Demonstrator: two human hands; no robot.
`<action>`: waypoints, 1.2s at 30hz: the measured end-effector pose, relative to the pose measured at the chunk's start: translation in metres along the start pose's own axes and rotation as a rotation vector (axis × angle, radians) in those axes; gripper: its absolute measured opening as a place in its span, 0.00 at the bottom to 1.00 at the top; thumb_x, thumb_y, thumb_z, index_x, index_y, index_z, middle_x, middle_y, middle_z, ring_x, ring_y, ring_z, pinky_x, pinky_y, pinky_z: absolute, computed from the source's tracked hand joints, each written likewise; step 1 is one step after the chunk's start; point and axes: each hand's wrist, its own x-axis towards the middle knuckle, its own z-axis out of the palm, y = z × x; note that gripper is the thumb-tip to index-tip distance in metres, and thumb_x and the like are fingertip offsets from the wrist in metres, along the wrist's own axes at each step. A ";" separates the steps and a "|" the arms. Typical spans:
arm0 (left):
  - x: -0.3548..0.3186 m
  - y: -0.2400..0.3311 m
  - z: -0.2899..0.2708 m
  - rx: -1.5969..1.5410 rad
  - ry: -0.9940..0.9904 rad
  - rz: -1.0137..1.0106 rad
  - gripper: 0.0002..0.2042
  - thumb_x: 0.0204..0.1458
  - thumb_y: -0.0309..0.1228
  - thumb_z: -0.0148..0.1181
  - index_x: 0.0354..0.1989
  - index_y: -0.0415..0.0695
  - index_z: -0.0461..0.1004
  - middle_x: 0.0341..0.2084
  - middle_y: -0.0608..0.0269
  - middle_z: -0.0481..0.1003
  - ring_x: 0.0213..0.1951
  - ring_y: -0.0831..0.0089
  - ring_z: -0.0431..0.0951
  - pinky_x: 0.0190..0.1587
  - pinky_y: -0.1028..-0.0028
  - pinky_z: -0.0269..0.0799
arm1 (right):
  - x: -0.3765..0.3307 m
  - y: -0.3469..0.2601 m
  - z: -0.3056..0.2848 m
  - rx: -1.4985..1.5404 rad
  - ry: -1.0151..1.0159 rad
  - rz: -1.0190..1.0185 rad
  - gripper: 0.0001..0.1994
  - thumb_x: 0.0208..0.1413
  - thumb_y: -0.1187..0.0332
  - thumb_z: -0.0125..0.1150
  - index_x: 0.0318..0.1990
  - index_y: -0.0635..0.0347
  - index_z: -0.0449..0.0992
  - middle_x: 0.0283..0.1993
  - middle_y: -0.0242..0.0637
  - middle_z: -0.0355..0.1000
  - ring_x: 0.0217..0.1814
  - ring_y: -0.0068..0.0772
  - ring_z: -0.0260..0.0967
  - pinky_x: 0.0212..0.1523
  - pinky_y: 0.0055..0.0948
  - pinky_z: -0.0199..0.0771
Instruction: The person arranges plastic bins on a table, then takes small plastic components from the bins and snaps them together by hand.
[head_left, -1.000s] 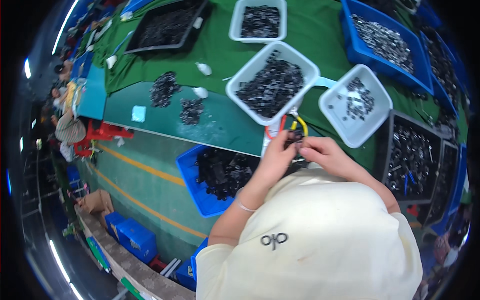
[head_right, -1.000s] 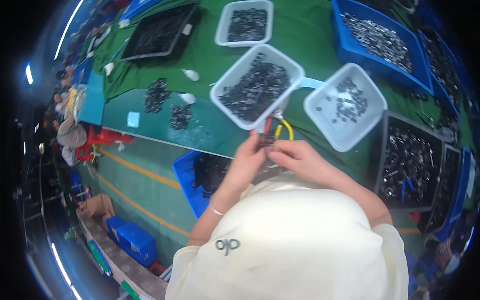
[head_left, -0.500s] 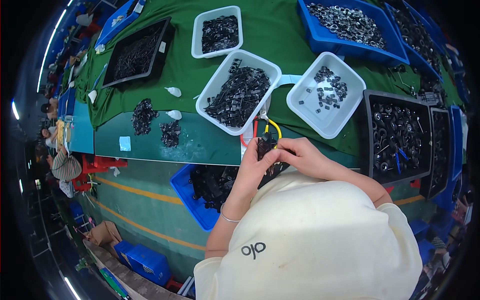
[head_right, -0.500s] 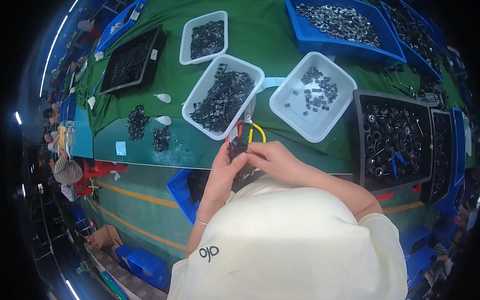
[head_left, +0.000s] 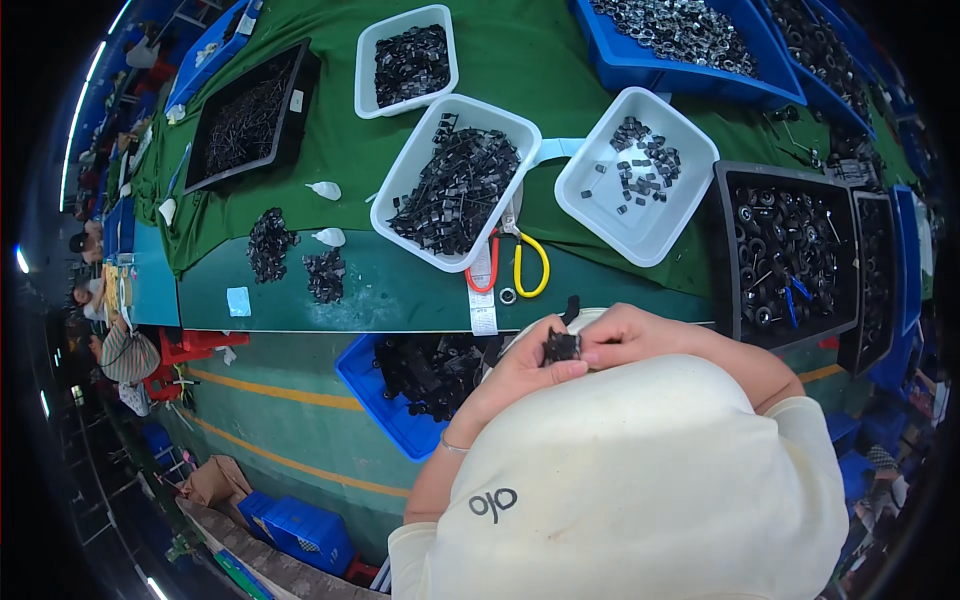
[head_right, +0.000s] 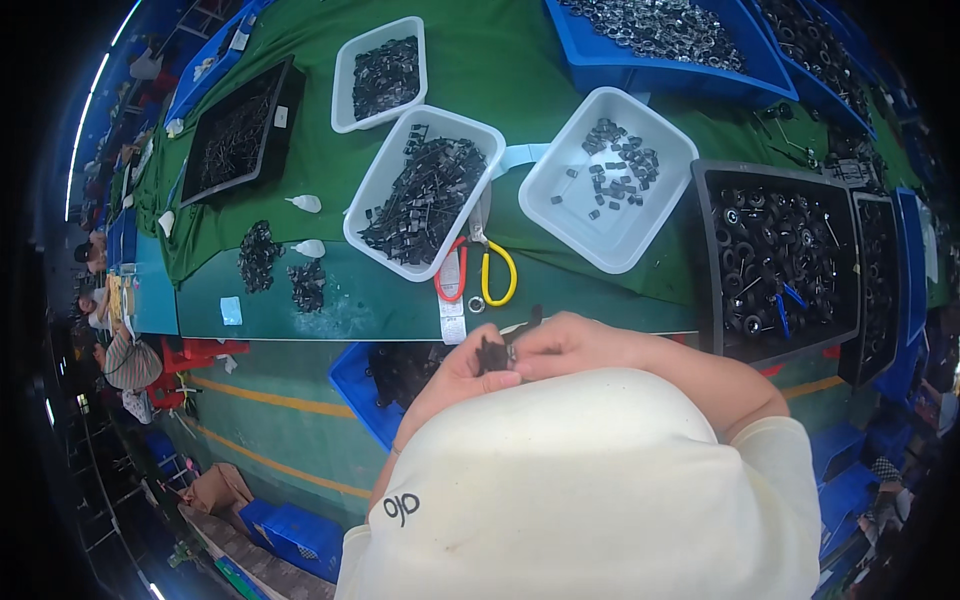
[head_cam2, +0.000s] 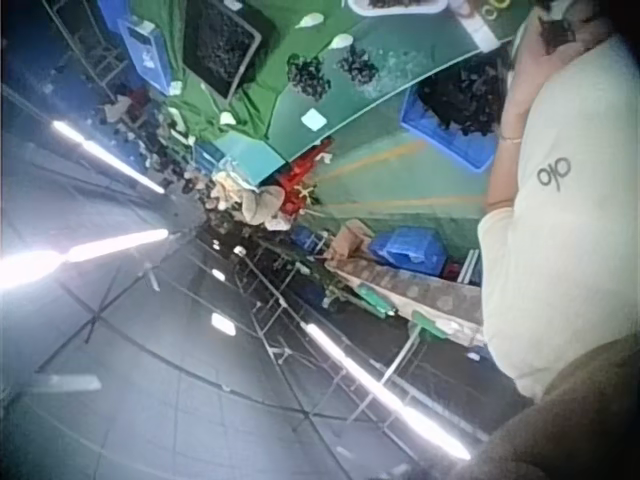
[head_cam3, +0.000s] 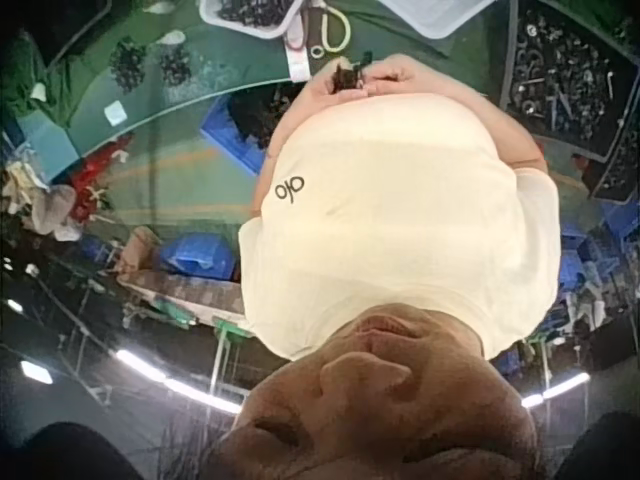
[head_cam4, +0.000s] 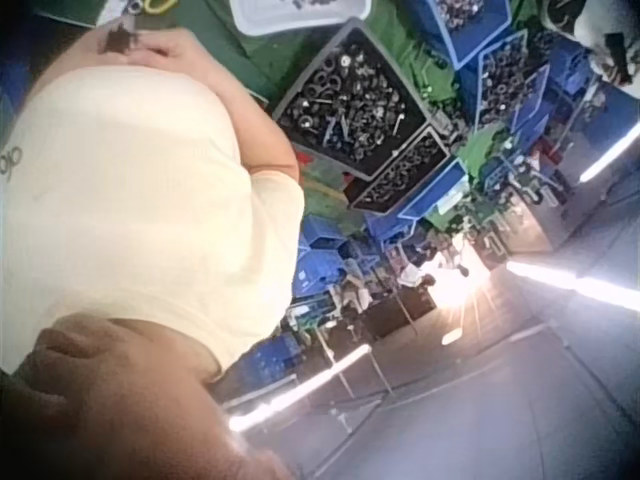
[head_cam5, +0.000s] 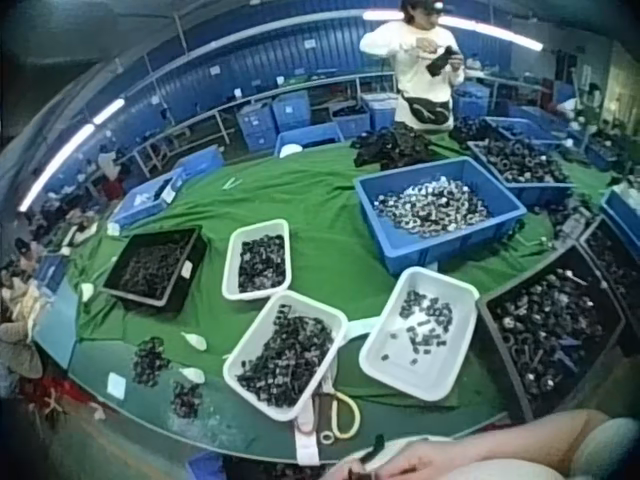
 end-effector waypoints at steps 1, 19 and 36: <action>-0.001 0.000 0.000 0.113 -0.005 0.017 0.12 0.38 0.29 0.54 0.22 0.43 0.55 0.18 0.73 0.57 0.22 0.87 0.56 0.24 0.87 0.53 | -0.008 0.005 -0.004 -0.047 -0.059 -0.050 0.08 0.44 0.68 0.46 0.25 0.66 0.65 0.18 0.32 0.60 0.23 0.20 0.58 0.24 0.20 0.58; 0.018 0.012 -0.003 0.108 0.049 -0.080 0.14 0.36 0.29 0.56 0.29 0.40 0.58 0.20 0.72 0.58 0.24 0.87 0.56 0.26 0.88 0.53 | 0.020 -0.014 -0.010 -0.112 0.163 0.093 0.10 0.47 0.65 0.43 0.25 0.64 0.62 0.19 0.31 0.59 0.21 0.20 0.52 0.23 0.20 0.54; 0.021 0.034 -0.002 0.255 -0.066 -0.360 0.10 0.40 0.22 0.44 0.34 0.36 0.62 0.25 0.69 0.65 0.27 0.85 0.63 0.30 0.85 0.59 | -0.003 0.015 -0.003 0.347 0.055 -0.182 0.08 0.43 0.71 0.49 0.30 0.67 0.66 0.25 0.28 0.63 0.28 0.12 0.54 0.28 0.16 0.57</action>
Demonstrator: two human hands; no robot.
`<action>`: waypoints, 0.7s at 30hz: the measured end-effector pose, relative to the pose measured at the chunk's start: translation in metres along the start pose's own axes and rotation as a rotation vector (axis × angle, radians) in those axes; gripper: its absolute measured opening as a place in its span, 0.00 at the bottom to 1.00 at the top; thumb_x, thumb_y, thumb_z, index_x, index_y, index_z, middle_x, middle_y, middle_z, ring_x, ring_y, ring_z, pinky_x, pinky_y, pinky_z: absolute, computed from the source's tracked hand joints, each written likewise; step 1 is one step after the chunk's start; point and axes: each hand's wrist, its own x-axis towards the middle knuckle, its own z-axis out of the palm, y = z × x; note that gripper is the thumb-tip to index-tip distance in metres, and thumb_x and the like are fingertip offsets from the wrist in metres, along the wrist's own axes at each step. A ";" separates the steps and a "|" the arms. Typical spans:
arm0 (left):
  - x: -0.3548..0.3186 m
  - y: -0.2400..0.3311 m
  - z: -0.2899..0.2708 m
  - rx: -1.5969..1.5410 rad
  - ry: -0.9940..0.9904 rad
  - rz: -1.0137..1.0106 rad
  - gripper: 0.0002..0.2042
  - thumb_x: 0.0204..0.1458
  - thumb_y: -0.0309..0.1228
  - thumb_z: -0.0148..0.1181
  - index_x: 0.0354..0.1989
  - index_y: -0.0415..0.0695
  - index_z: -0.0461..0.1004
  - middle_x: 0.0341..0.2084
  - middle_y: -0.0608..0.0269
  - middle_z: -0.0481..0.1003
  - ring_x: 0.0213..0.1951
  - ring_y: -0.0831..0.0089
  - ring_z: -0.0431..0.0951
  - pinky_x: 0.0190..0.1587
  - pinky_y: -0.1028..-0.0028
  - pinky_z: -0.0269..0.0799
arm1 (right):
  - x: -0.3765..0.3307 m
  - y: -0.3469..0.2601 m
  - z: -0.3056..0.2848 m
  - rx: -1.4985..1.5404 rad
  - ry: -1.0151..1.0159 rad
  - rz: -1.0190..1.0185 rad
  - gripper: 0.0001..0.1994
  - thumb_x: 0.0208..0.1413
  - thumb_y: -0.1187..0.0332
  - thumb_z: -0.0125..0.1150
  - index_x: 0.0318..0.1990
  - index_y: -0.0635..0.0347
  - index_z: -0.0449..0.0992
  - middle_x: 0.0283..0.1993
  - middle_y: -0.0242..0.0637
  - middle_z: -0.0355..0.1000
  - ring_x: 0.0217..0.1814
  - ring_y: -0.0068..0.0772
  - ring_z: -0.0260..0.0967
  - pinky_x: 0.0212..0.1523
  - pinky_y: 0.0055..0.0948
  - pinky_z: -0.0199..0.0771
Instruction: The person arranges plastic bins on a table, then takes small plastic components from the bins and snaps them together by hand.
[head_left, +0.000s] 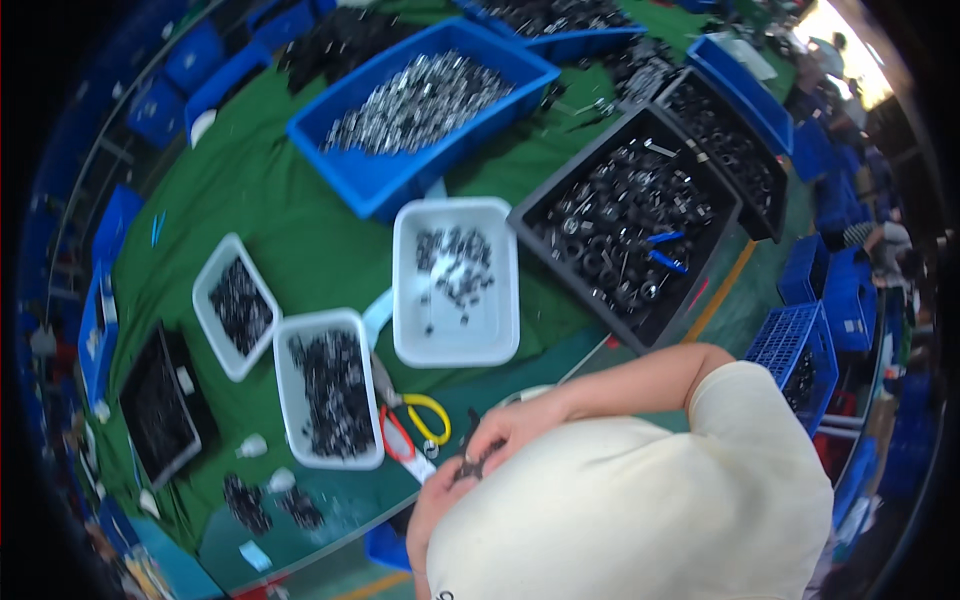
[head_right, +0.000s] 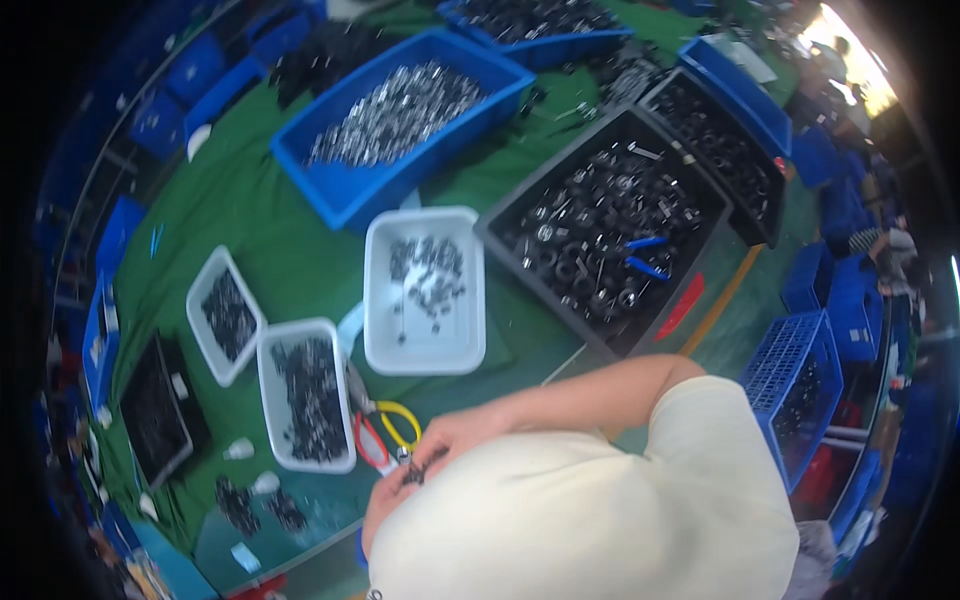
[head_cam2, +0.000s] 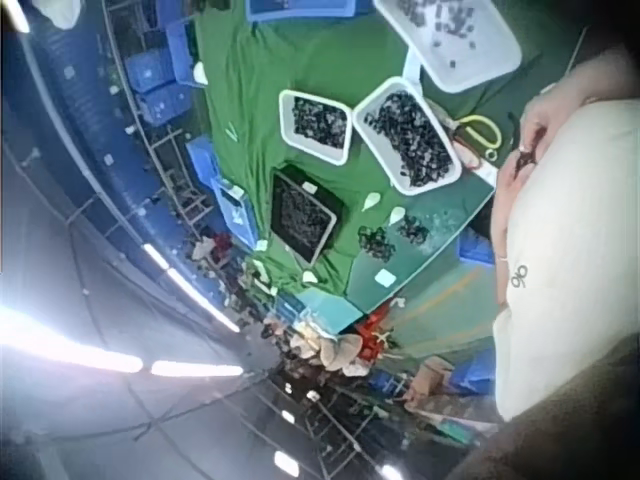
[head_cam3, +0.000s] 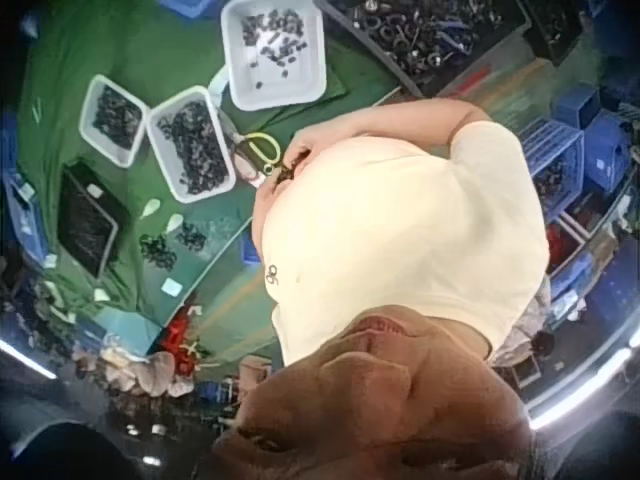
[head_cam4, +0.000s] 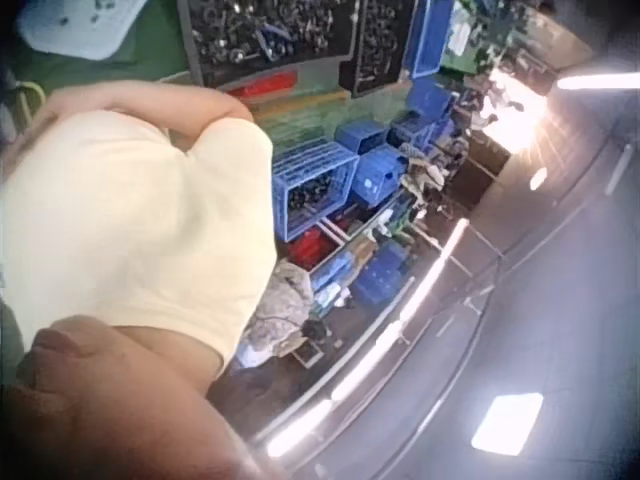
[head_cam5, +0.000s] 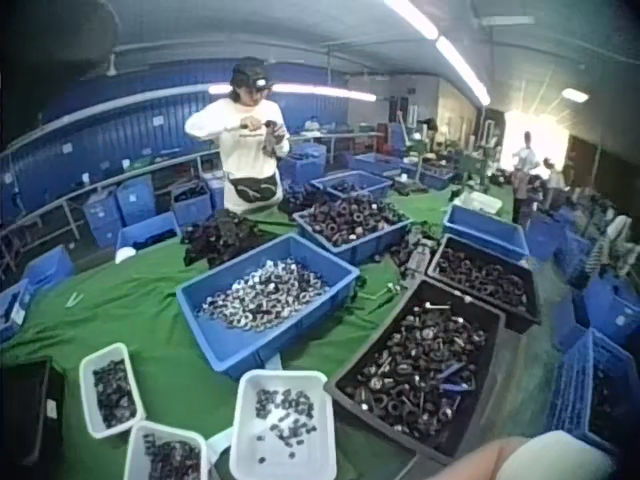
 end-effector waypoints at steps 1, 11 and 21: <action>0.002 -0.004 -0.002 -0.015 0.011 0.015 0.11 0.40 0.22 0.42 0.35 0.36 0.62 0.25 0.68 0.65 0.28 0.84 0.63 0.31 0.85 0.59 | 0.001 0.004 -0.002 -0.031 -0.012 -0.030 0.09 0.44 0.70 0.48 0.30 0.67 0.64 0.23 0.28 0.61 0.27 0.13 0.53 0.26 0.17 0.56; 0.032 -0.012 -0.026 0.142 -0.280 -0.023 0.12 0.46 0.30 0.43 0.39 0.38 0.60 0.30 0.66 0.66 0.33 0.81 0.64 0.35 0.83 0.59 | 0.002 0.014 -0.001 -0.435 0.236 -0.195 0.13 0.47 0.59 0.41 0.27 0.62 0.58 0.21 0.40 0.62 0.23 0.34 0.60 0.22 0.29 0.56; 0.030 -0.003 -0.025 0.156 -0.319 -0.045 0.09 0.45 0.28 0.44 0.33 0.37 0.62 0.24 0.69 0.65 0.26 0.85 0.63 0.29 0.87 0.58 | -0.006 0.008 0.011 -0.449 0.297 -0.139 0.11 0.46 0.63 0.45 0.24 0.63 0.64 0.18 0.36 0.63 0.20 0.25 0.61 0.21 0.25 0.57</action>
